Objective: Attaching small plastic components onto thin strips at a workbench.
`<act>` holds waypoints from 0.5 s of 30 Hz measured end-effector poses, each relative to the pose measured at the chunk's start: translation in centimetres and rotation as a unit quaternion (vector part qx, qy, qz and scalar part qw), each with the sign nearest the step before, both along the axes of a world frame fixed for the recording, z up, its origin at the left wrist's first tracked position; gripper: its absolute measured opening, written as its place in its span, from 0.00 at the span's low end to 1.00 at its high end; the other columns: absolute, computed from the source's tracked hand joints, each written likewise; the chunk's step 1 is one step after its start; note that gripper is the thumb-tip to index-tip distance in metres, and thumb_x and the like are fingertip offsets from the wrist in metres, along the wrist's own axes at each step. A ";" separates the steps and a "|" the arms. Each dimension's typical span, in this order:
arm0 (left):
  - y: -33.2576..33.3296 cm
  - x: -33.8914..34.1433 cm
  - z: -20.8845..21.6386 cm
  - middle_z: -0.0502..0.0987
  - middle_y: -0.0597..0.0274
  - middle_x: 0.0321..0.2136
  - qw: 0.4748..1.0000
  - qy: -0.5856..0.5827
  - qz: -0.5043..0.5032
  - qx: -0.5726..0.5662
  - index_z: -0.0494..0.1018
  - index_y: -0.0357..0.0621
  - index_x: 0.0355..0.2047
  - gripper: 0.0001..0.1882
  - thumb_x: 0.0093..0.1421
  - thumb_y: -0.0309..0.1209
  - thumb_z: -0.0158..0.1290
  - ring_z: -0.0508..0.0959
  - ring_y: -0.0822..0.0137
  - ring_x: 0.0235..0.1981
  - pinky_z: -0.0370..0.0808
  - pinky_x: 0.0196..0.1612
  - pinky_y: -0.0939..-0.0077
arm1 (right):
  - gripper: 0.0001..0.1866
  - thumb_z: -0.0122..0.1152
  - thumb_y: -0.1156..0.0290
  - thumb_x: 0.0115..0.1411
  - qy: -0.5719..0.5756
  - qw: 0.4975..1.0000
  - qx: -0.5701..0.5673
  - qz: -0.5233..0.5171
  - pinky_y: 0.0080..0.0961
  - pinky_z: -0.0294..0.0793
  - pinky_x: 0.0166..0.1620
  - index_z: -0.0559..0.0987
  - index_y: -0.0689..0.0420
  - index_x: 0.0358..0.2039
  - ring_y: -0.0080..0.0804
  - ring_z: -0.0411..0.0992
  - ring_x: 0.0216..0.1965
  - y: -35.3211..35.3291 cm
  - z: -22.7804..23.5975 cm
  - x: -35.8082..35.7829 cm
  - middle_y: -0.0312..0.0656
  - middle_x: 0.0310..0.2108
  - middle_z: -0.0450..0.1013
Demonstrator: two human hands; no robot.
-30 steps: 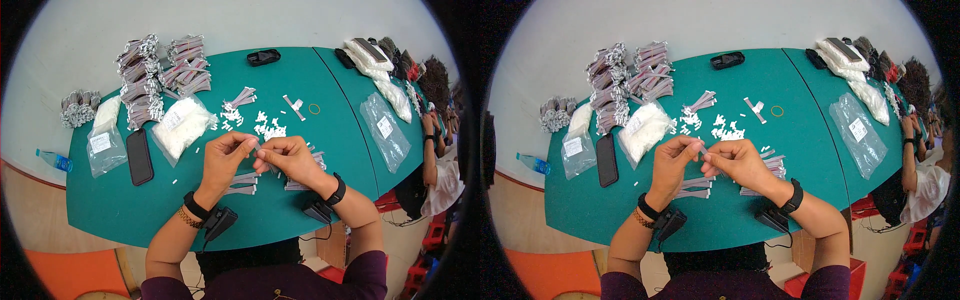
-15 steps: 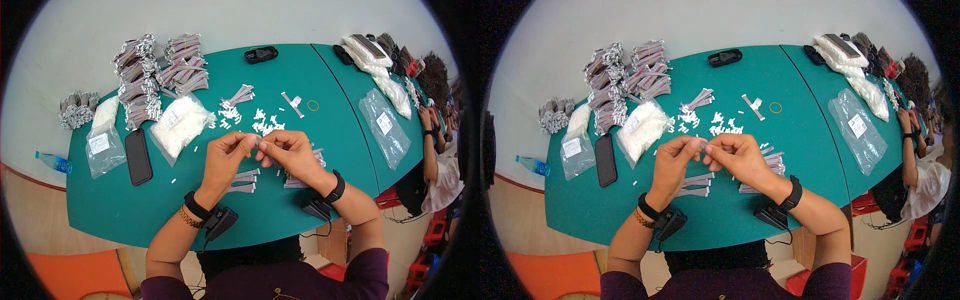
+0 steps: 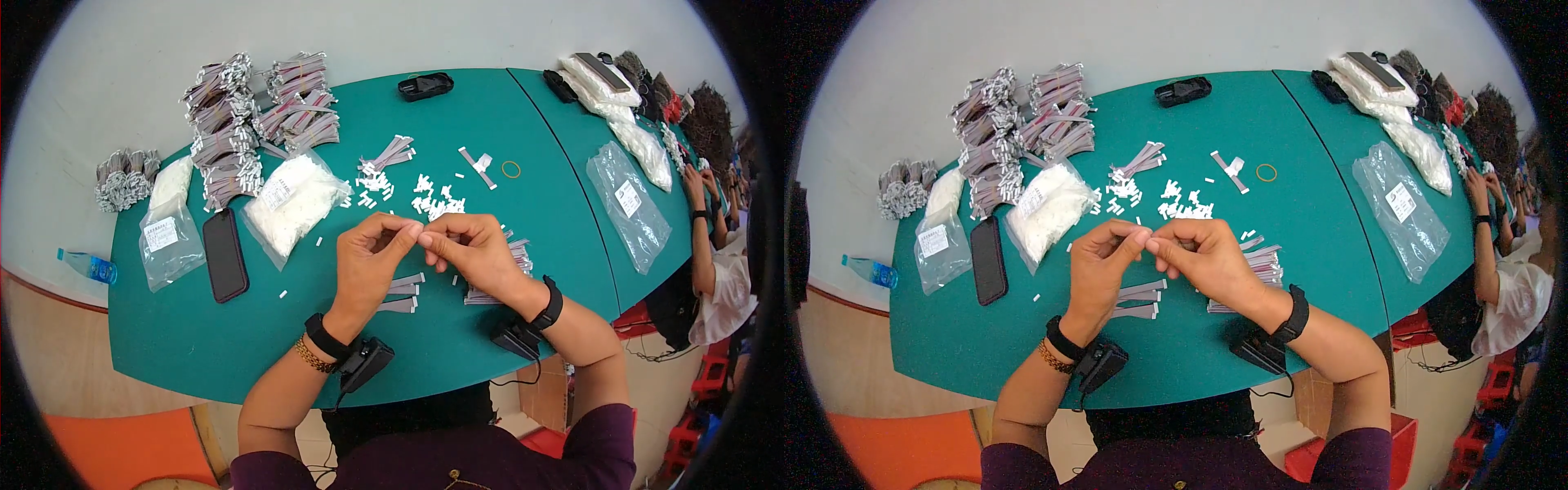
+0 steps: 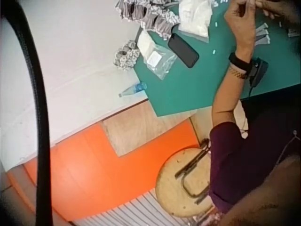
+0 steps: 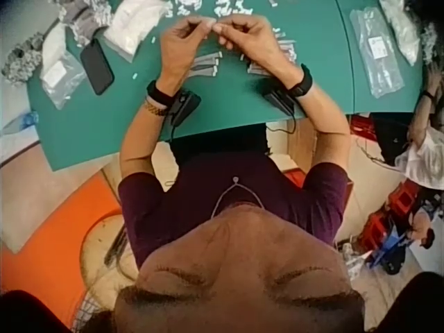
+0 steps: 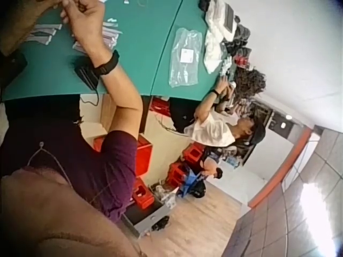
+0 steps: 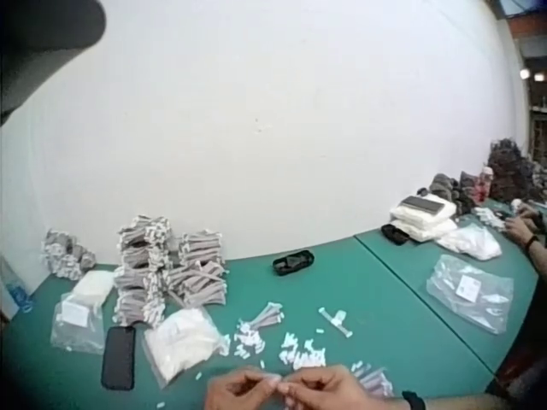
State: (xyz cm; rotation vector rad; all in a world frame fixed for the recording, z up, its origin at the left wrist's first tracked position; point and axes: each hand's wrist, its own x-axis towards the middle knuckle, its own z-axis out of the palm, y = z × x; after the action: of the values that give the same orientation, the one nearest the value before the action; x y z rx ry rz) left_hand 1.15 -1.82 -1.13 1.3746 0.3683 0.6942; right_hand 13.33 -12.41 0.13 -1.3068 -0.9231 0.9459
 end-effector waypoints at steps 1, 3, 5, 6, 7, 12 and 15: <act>0.1 0.0 0.0 0.74 0.67 0.24 1.000 0.000 -0.001 -0.001 0.74 0.36 0.29 0.06 0.56 0.28 0.53 0.69 0.80 0.24 0.66 0.29 0.87 | 0.09 0.55 0.70 0.58 0.000 1.000 -0.001 -0.001 0.11 0.67 0.24 0.77 0.63 0.27 0.14 0.67 0.21 0.0 0.1 0.0 0.35 0.21 0.72; 0.3 0.0 -0.1 0.74 0.67 0.25 0.999 0.018 -0.018 -0.023 0.74 0.35 0.29 0.07 0.56 0.28 0.53 0.69 0.79 0.25 0.66 0.30 0.86 | 0.09 0.55 0.70 0.58 -0.003 1.000 0.002 -0.005 0.11 0.67 0.24 0.77 0.63 0.27 0.14 0.66 0.20 -0.1 0.2 0.1 0.34 0.21 0.72; 0.5 0.0 -0.2 0.74 0.66 0.25 0.999 0.018 -0.027 -0.020 0.75 0.35 0.30 0.07 0.57 0.28 0.52 0.69 0.79 0.25 0.66 0.30 0.87 | 0.09 0.55 0.70 0.58 0.004 1.000 0.007 -0.008 0.11 0.67 0.24 0.77 0.63 0.27 0.14 0.67 0.21 -0.1 0.3 0.1 0.34 0.21 0.72; 0.6 0.0 -0.3 0.74 0.66 0.25 0.999 0.017 -0.036 -0.015 0.75 0.35 0.31 0.07 0.57 0.28 0.52 0.68 0.79 0.24 0.67 0.30 0.87 | 0.08 0.55 0.71 0.58 0.010 1.000 0.013 -0.010 0.11 0.67 0.24 0.77 0.63 0.27 0.14 0.67 0.21 -0.1 0.4 0.1 0.34 0.20 0.72; 0.7 0.0 -0.2 0.74 0.66 0.25 0.999 0.017 -0.036 -0.016 0.75 0.35 0.31 0.07 0.57 0.28 0.52 0.68 0.79 0.24 0.67 0.30 0.87 | 0.08 0.55 0.71 0.58 0.011 1.000 0.012 -0.010 0.11 0.67 0.24 0.77 0.63 0.27 0.14 0.67 0.21 0.0 0.4 0.2 0.34 0.20 0.72; 1.1 -0.1 -0.1 0.74 0.63 0.29 0.996 -0.004 -0.077 -0.036 0.73 0.34 0.36 0.09 0.59 0.28 0.49 0.69 0.76 0.28 0.67 0.34 0.82 | 0.08 0.56 0.72 0.57 0.009 1.000 0.012 -0.011 0.11 0.67 0.25 0.77 0.64 0.29 0.16 0.68 0.21 0.0 0.4 0.6 0.36 0.21 0.73; 1.4 -0.2 0.0 0.74 0.62 0.31 0.994 -0.014 -0.093 -0.046 0.72 0.34 0.38 0.10 0.59 0.28 0.49 0.70 0.75 0.30 0.68 0.35 0.82 | 0.08 0.56 0.72 0.57 0.014 1.000 0.012 -0.011 0.12 0.67 0.25 0.77 0.64 0.29 0.16 0.68 0.21 0.0 0.7 0.7 0.37 0.21 0.73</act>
State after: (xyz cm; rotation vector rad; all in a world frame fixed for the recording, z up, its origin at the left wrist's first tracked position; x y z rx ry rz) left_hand 0.95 -0.40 -1.08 1.2917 0.2428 0.5352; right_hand 14.06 -12.43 0.85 -1.2779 -0.8944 0.9325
